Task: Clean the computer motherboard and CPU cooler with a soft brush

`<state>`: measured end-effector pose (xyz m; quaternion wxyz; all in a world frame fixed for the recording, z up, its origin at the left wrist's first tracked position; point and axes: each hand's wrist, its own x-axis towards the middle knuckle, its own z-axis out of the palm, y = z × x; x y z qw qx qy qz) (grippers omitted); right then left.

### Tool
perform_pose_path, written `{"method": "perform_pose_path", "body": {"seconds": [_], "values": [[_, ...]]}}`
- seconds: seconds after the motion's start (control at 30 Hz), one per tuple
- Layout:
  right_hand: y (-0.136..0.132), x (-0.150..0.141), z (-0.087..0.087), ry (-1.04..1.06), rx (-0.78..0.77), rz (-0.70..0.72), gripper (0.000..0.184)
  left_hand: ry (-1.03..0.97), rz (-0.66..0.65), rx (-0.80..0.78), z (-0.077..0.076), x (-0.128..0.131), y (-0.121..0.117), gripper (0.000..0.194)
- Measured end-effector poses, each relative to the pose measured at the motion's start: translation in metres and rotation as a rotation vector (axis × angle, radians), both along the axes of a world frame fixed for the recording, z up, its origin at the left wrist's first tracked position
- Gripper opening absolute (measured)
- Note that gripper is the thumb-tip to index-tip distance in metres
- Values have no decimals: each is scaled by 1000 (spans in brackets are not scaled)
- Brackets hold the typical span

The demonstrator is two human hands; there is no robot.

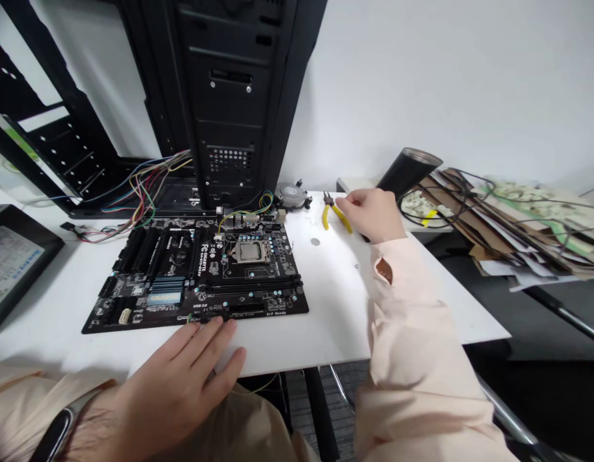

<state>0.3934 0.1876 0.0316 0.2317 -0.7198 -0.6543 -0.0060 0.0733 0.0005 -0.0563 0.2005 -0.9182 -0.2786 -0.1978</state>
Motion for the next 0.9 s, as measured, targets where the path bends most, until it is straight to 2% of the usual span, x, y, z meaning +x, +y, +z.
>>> {"method": "perform_pose_path", "body": {"seconds": [0.1,0.33,0.47,0.7,0.9], "values": [[4,13,-1,-32,-78,-23,26,-4,4,-4,-6,0,-1,29],[24,35,-25,-108,-80,-66,23,39,17,5,-9,-1,-1,33],[27,49,-29,-167,-108,-126,27,27,1,-7,-8,-1,-1,31],[38,31,-35,-277,-243,-221,38,89,2,8,8,-1,1,27],[45,23,-40,-304,-312,-228,46,28,5,-3,-1,0,-1,29]]}}
